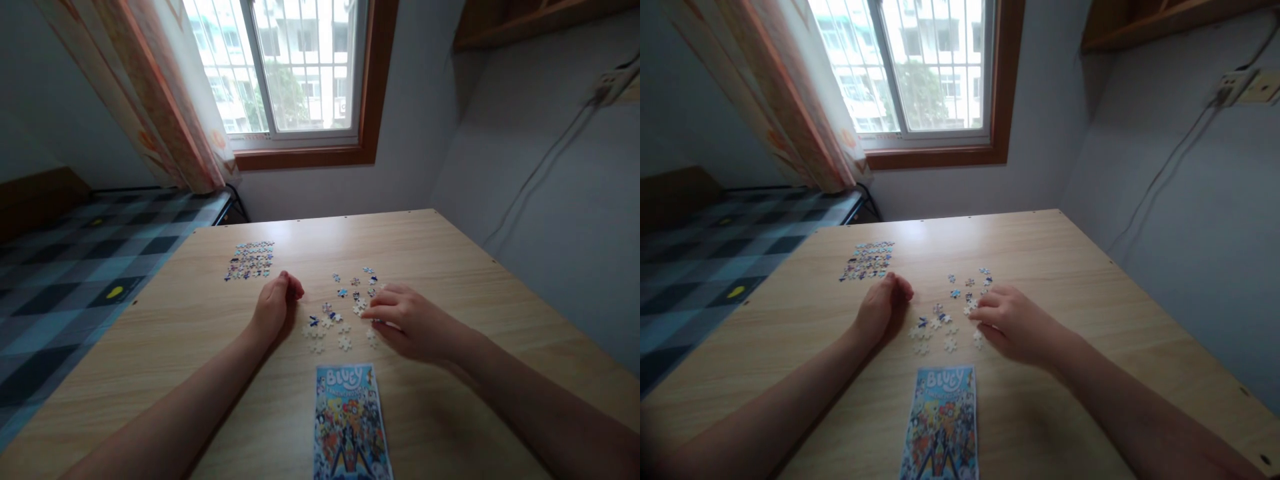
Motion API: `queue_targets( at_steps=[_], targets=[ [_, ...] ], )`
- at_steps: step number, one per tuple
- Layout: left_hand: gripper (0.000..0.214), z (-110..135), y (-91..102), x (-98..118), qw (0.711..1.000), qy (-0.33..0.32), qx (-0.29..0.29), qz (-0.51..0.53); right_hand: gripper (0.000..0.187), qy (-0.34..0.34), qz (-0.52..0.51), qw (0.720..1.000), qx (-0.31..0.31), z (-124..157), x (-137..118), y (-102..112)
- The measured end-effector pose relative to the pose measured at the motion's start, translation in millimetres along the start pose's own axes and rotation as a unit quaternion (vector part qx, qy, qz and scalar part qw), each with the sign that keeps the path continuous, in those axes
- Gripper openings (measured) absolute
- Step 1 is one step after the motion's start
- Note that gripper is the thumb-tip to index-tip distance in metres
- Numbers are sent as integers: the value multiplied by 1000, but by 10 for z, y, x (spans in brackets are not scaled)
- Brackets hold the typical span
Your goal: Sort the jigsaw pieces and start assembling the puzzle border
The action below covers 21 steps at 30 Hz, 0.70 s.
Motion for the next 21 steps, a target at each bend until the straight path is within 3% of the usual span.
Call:
queue_targets(
  at_steps=[7, 14, 21],
  targets=[
    [60, 55, -70, 61, 995, -34, -12, -90, 32, 56, -24, 997, -50, -86, -304, -264],
    [54, 197, -287, 149, 966, -100, -81, -225, 26, 21, -39, 998, -47, -56, -183, -248],
    [51, 206, -295, 181, 962, -108, -83, -237, 25, 21, -59, 998, -28, -82, -173, -228]
  ],
)
Point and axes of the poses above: each hand's wrist, its own z-axis away from the middle knuckle, its own y-axis out of the back of the hand, x = y × z, the point moved 10 cm from there along -z, towards the middle knuckle, and after that the axes turned 10 degrees about y, right-handed, at the moved point
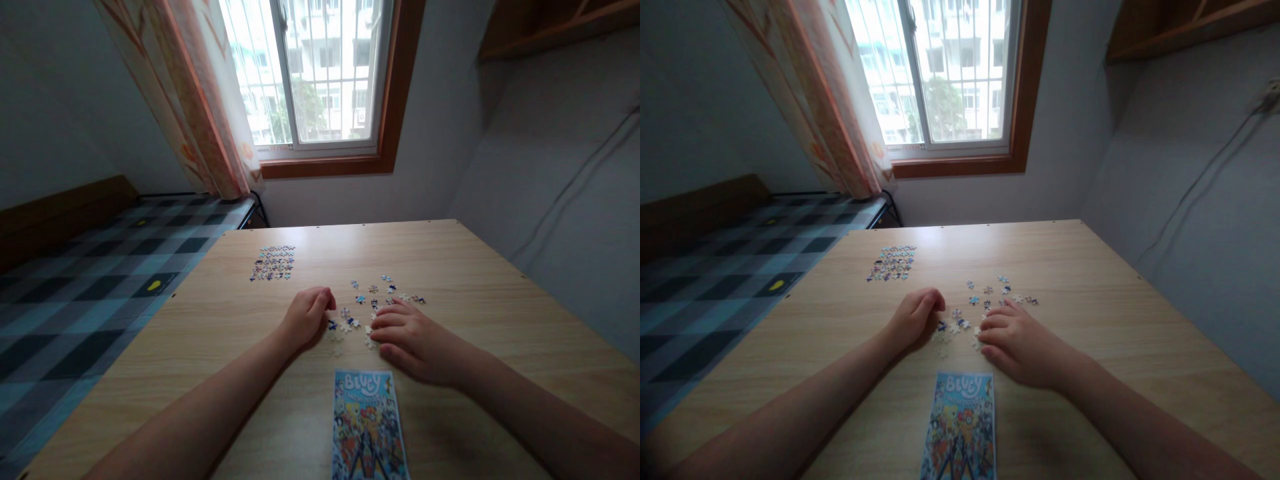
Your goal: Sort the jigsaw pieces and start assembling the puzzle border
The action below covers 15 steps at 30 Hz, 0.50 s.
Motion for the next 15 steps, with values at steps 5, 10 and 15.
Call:
queue_targets(
  at_steps=[5, 10, 15],
  targets=[
    [47, 4, -16, 58, 1000, -16, -15, -13, 27, -4, 11, 1000, 6, 4, 45, 19],
    [40, 14, -29, 62, 998, -20, -8, -51, 26, -7, 21, 1000, 14, -7, 44, 53],
    [40, 14, -57, 69, 997, -28, -17, -65, 26, -14, 38, 999, 4, 9, 66, 32]
  ],
)
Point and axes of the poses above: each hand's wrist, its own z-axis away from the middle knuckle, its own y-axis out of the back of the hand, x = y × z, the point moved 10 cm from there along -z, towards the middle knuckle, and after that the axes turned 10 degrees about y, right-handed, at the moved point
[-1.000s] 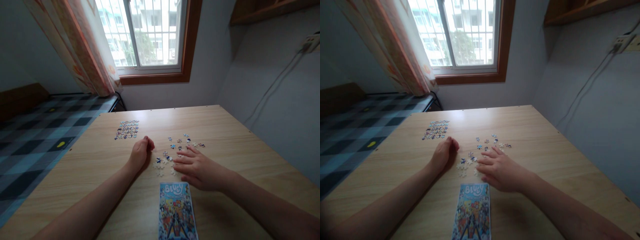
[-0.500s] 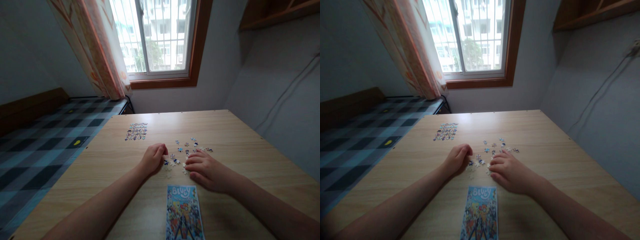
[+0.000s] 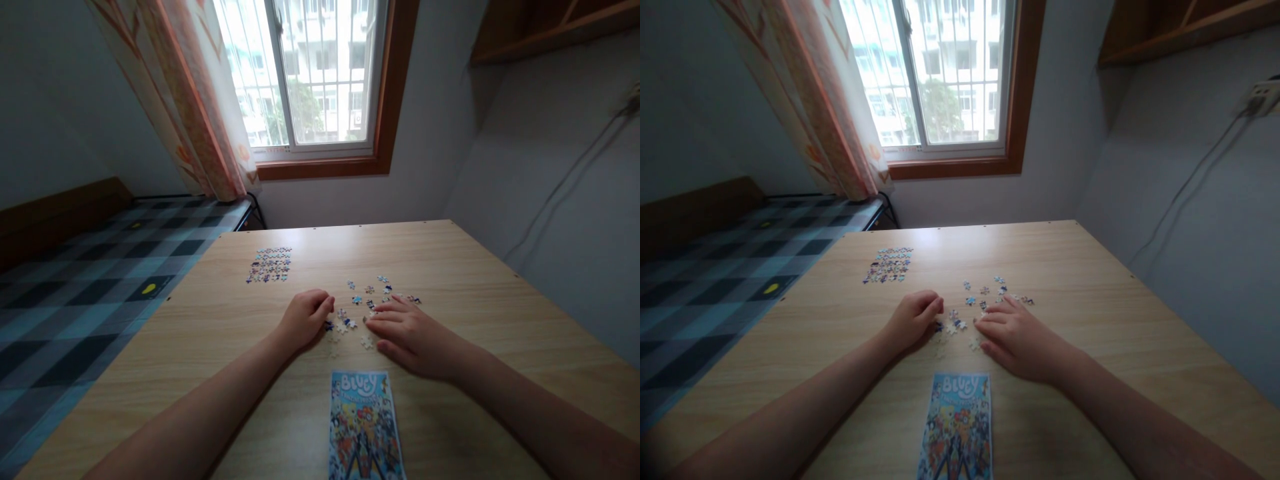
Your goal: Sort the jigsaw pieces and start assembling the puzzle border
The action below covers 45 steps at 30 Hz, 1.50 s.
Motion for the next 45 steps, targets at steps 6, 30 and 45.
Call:
queue_targets(
  at_steps=[6, 30, 45],
  targets=[
    [38, 3, 0, 30, 1000, -15, -1, -9, 25, 4, 11, 1000, 1, 17, -8, -9],
    [19, 292, 92, 555, 988, -134, 75, 16, 54, 90, 92, 985, 116, 77, -134, 244],
    [30, 18, 2082, -1740, 862, 293, 236, -340, 28, -187, 144, 896, 376, 934, 1399, 723]
  ],
)
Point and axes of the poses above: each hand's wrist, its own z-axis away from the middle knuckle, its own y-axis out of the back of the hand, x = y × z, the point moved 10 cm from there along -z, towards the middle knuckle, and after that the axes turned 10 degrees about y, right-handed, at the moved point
